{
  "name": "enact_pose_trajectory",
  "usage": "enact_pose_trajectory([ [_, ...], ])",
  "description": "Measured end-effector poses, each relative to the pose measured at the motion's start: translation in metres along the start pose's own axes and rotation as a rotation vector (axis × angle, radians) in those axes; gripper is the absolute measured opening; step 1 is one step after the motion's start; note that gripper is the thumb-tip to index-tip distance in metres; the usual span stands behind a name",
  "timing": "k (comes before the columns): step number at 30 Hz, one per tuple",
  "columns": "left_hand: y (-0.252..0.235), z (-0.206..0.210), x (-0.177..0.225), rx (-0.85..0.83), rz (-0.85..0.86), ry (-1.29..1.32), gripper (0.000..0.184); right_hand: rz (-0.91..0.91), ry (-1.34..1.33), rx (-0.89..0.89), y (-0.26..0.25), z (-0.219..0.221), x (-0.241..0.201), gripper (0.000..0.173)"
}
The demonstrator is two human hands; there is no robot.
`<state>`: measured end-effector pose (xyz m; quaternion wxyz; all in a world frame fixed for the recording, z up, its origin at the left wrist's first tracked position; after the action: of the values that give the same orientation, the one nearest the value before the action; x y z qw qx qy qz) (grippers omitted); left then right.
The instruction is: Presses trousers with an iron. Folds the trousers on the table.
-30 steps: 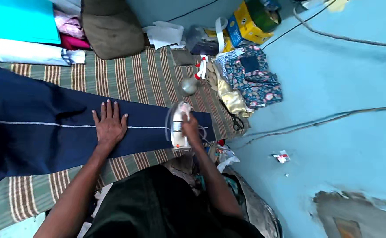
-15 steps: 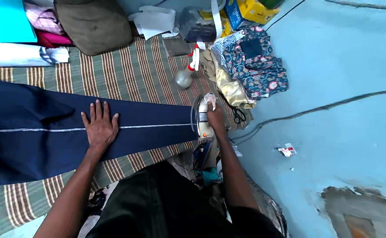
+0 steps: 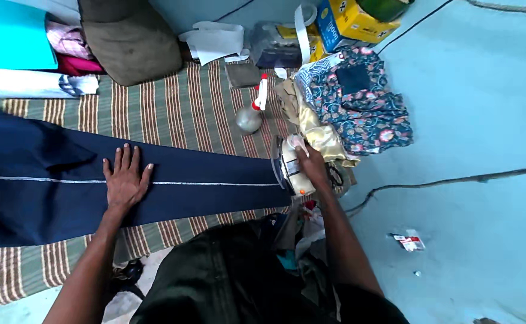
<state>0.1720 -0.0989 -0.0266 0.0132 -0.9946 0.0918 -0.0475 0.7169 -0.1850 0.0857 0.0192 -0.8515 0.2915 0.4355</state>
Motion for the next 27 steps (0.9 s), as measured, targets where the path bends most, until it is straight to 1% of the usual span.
enact_pose_trajectory([
  [2,0.003,-0.001,-0.001,0.044,0.001,0.090,0.081,0.124,-0.280,-0.126,-0.034,0.000,-0.020,0.042],
  [3,0.006,-0.007,-0.002,0.071,-0.002,0.170,0.078,0.131,-0.360,-0.130,-0.047,-0.001,-0.030,0.043],
  [5,0.009,-0.032,-0.004,0.115,-0.036,0.326,0.072,0.042,-0.458,-0.026,-0.074,-0.004,-0.053,0.049],
  [7,0.019,-0.066,-0.008,0.167,-0.102,0.409,0.068,-0.090,-0.568,0.104,-0.095,-0.004,-0.064,0.052],
  [9,0.031,-0.095,-0.021,0.238,-0.205,0.404,0.068,-0.214,-0.742,0.213,-0.110,0.001,-0.060,0.046],
  [10,0.035,-0.110,-0.030,0.291,-0.256,0.394,0.070,-0.277,-0.820,0.242,-0.111,0.005,-0.054,0.042],
  [12,0.046,-0.145,-0.055,0.409,-0.357,0.361,0.075,-0.405,-0.944,0.241,-0.097,0.014,-0.042,0.032],
  [14,0.055,-0.179,-0.089,0.506,-0.464,0.303,0.080,-0.511,-0.974,0.259,-0.067,0.022,-0.025,0.025],
  [15,0.059,-0.193,-0.108,0.509,-0.531,0.266,0.083,-0.577,-0.966,0.275,-0.054,0.026,-0.010,0.024],
  [16,0.061,-0.207,-0.125,0.489,-0.609,0.232,0.085,-0.627,-0.935,0.311,-0.043,0.030,0.009,0.026],
  [17,0.061,-0.217,-0.143,0.448,-0.692,0.184,0.088,-0.636,-0.864,0.333,-0.030,0.033,0.027,0.034],
  [18,0.060,-0.222,-0.162,0.380,-0.772,0.125,0.089,-0.608,-0.807,0.281,-0.013,0.032,0.038,0.047],
  [20,0.057,-0.222,-0.195,0.181,-0.862,0.035,0.091,-0.609,-0.722,0.202,-0.002,0.028,0.051,0.064],
  [21,0.055,-0.219,-0.209,0.077,-0.870,0.010,0.090,-0.602,-0.709,0.191,-0.001,0.027,0.050,0.063],
  [22,0.052,-0.216,-0.221,0.005,-0.875,-0.025,0.087,-0.575,-0.719,0.218,0.001,0.027,0.050,0.061],
  [23,0.049,-0.213,-0.231,-0.032,-0.886,-0.063,0.086,-0.548,-0.741,0.267,0.006,0.028,0.049,0.061],
  [25,0.047,-0.217,-0.251,0.003,-0.897,-0.151,0.086,-0.550,-0.713,0.420,0.029,0.037,0.052,0.064],
  [26,0.046,-0.222,-0.257,0.037,-0.873,-0.217,0.083,-0.546,-0.659,0.461,0.049,0.046,0.049,0.064],
  [27,0.044,-0.225,-0.262,0.047,-0.832,-0.277,0.078,-0.481,-0.633,0.434,0.075,0.055,0.035,0.062],
])
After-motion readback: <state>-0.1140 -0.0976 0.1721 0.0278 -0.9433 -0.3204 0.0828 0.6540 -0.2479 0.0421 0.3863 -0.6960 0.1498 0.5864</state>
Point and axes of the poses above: each hand's wrist, its own y-axis away from the middle knuckle, its own z-axis out of the palm, x = y × z, the point moved 3 cm from there along -y, towards the middle knuckle, and after that the axes turned 13 degrees about -y, right-handed, at the moved point
